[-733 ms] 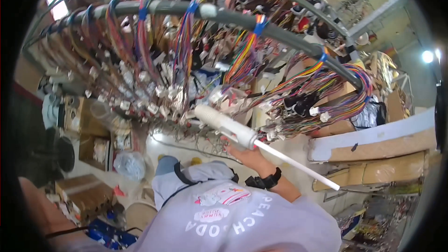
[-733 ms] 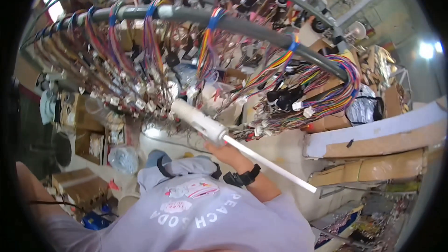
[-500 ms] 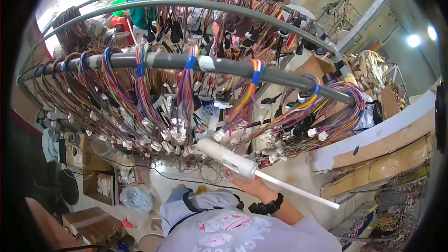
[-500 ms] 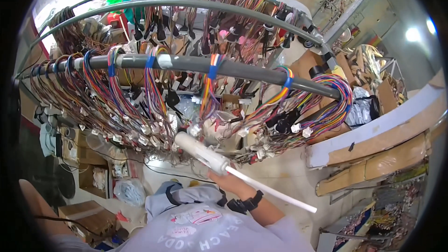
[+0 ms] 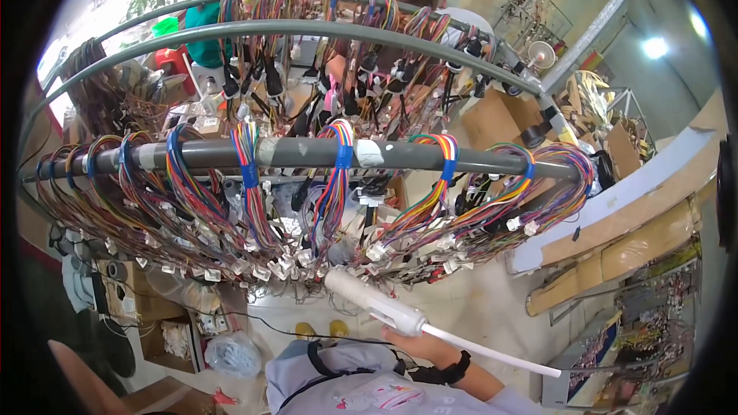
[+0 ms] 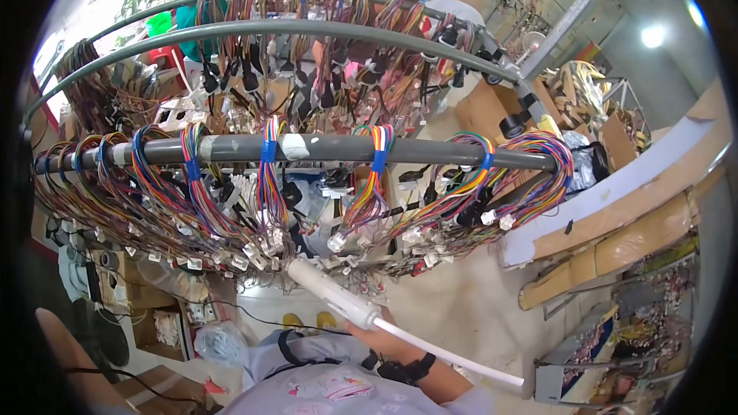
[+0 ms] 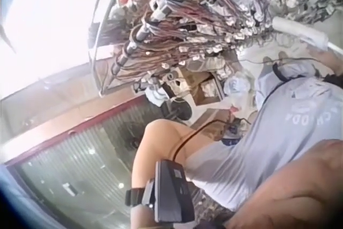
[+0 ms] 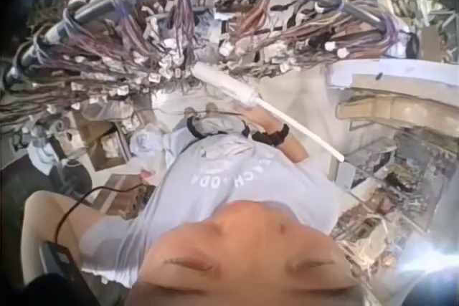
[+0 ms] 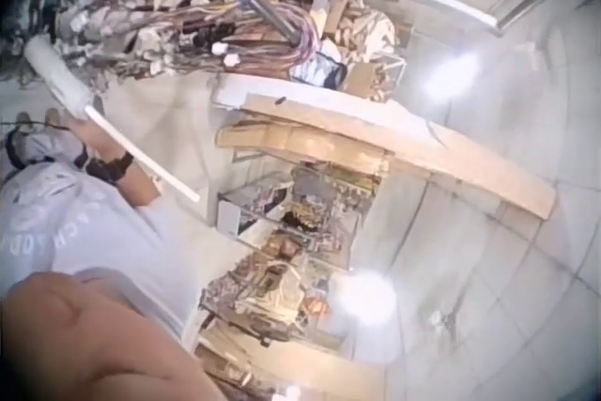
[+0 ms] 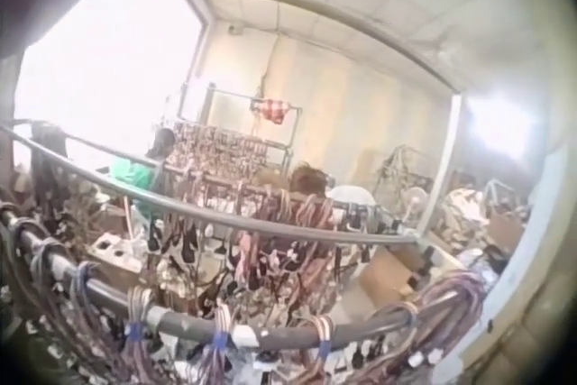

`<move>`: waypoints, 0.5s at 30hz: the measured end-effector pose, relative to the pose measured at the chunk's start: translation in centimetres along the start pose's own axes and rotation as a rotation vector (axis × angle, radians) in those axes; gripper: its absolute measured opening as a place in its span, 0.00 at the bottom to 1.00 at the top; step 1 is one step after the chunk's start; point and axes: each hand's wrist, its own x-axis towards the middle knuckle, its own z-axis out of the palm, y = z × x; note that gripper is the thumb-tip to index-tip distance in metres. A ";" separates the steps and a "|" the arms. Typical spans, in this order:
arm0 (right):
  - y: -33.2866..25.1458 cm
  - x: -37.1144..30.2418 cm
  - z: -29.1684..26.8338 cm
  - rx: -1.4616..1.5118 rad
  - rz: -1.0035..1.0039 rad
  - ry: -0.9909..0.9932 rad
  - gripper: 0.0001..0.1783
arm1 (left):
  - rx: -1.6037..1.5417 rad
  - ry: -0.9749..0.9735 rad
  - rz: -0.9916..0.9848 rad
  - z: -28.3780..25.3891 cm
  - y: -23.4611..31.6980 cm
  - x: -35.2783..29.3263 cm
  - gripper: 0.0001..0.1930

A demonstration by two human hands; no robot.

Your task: The person applies glue to a connector on a wire harness using a glue gun, then moves to another section of the harness to apply more glue. Finally, they reach into a plastic bag to retrieve a small component.

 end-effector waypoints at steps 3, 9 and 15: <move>-0.3 -0.7 0.5 -0.039 0.083 0.030 0.22 | 0.003 -0.010 0.001 0.0 0.0 -0.2 0.19; -1.3 -1.1 0.8 -0.031 0.066 0.021 0.22 | 0.016 -0.007 -0.008 -0.4 -0.2 -0.6 0.20; -2.1 -0.6 0.9 -0.025 0.057 0.014 0.21 | 0.082 0.003 0.064 -2.1 2.2 -0.7 0.20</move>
